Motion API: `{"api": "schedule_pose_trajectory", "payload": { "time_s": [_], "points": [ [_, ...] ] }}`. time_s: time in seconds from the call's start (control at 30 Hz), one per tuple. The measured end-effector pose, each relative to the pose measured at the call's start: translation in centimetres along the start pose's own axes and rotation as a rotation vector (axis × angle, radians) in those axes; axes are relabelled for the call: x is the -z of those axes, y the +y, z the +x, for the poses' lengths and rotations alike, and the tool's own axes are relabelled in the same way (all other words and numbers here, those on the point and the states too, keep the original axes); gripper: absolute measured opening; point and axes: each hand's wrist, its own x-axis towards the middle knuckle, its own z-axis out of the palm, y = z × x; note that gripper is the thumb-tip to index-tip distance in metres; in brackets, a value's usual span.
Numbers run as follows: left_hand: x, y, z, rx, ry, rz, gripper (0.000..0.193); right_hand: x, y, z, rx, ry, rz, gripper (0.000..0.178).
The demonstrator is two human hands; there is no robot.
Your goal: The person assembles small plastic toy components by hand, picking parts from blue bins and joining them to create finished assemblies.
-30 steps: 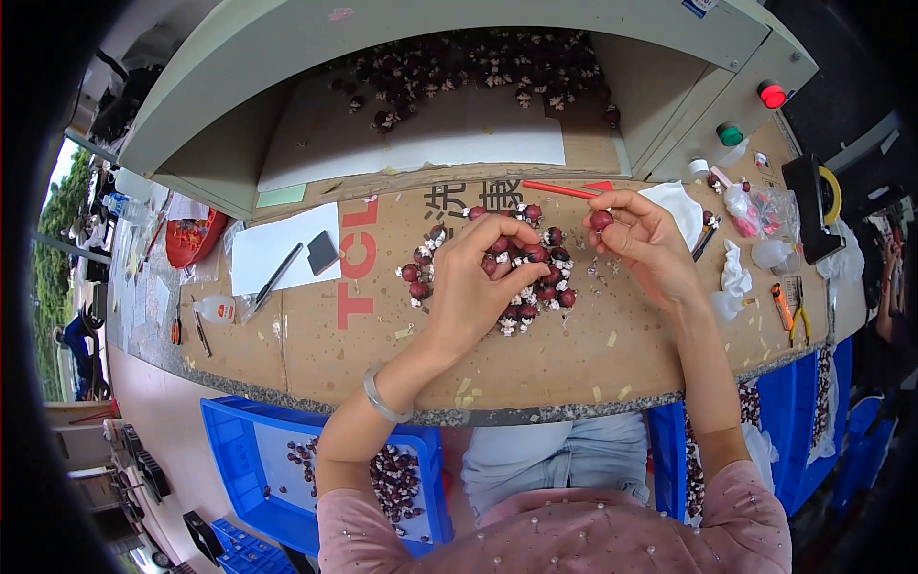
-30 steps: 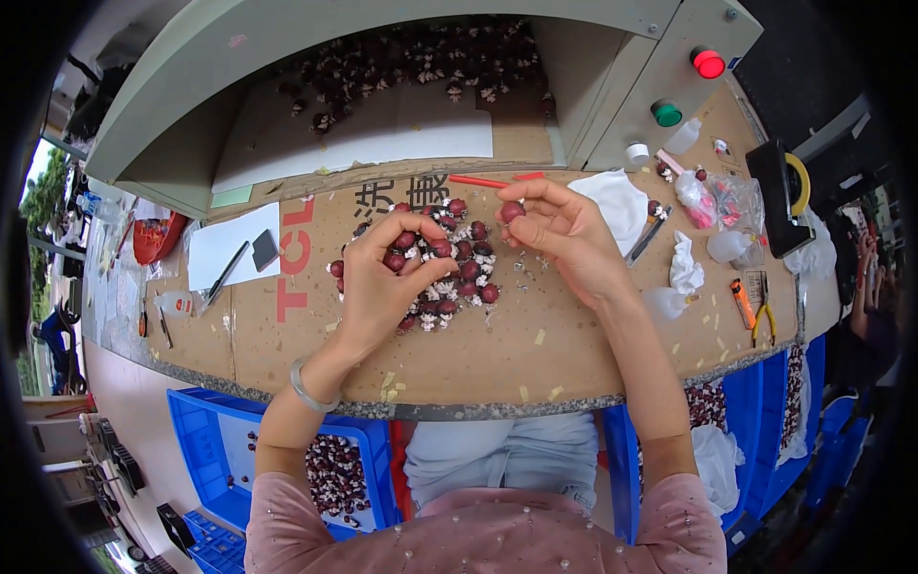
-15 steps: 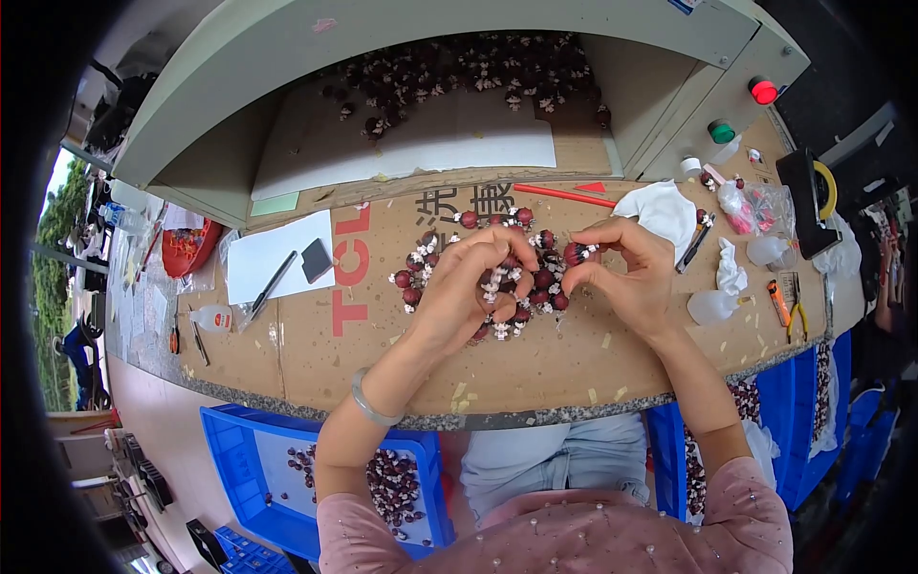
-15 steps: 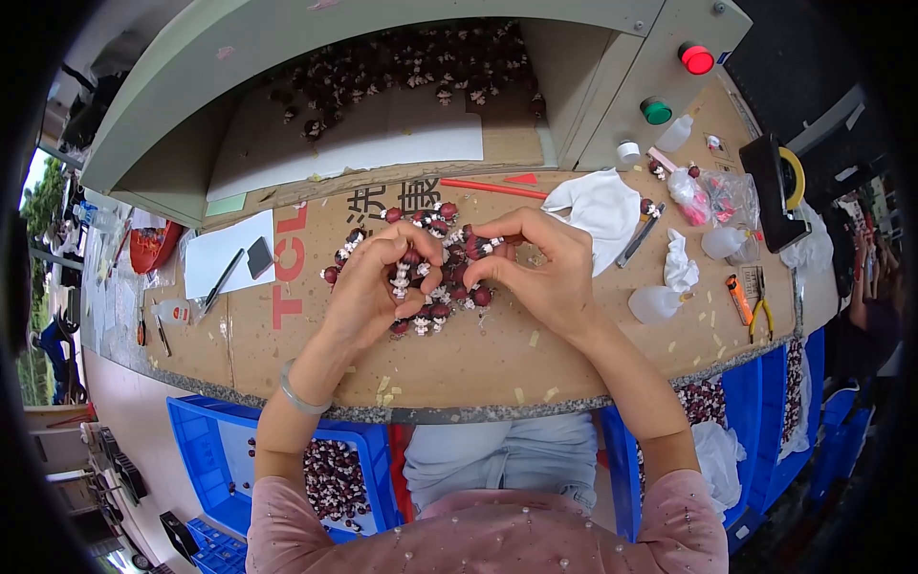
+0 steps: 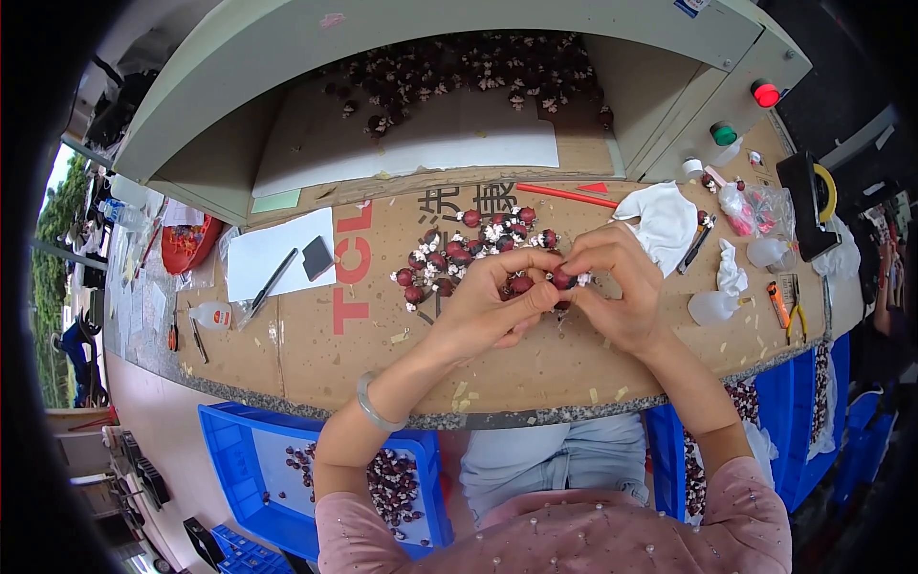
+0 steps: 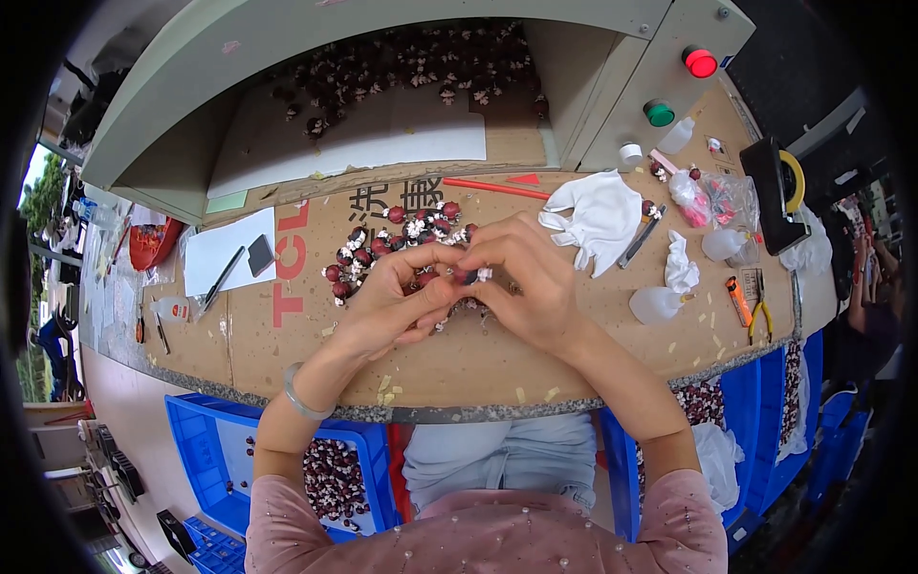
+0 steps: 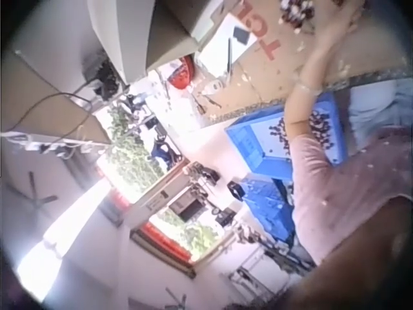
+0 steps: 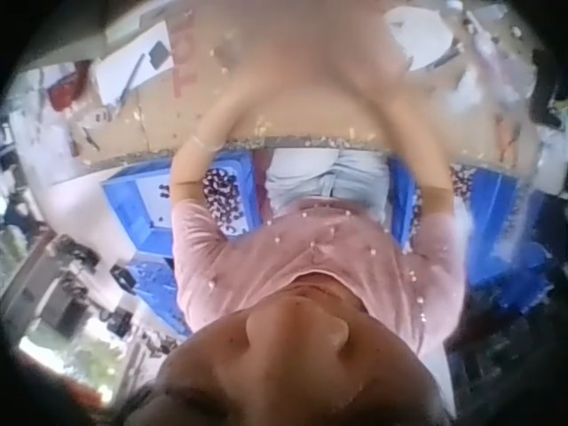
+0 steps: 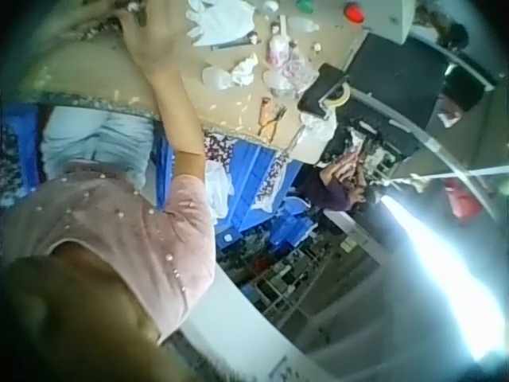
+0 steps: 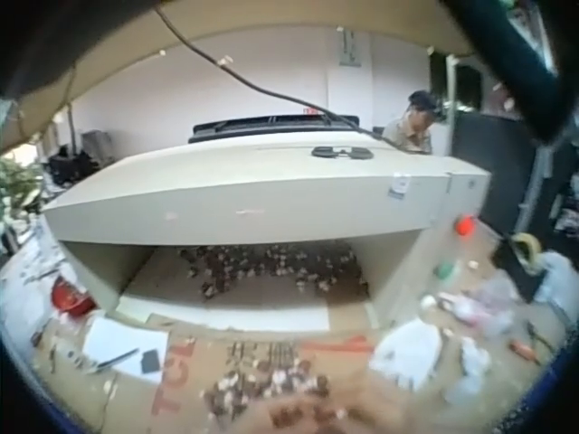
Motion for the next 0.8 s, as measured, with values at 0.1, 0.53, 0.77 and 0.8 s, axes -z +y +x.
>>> {"api": "schedule_pose_trajectory", "payload": {
  "time_s": [0.1,0.53,0.77,0.8],
  "points": [
    [-0.5,0.4,0.2,-0.045,0.132,0.198,0.029,0.2,-0.4,0.6,0.031,-0.084,0.011,0.037],
    [0.3,-0.2,1.0,-0.584,0.463,0.958,0.029,2.1,0.7,0.5,-0.491,-0.618,-0.062,0.036],
    [1.4,-0.6,1.3,-0.630,0.443,0.941,0.028,3.7,1.2,1.5,-0.528,-0.624,0.029,0.030],
    [1.4,-0.4,1.3,-0.642,0.409,0.929,0.027,3.9,1.3,1.6,-0.501,-0.601,0.023,0.031]
  ]
}}
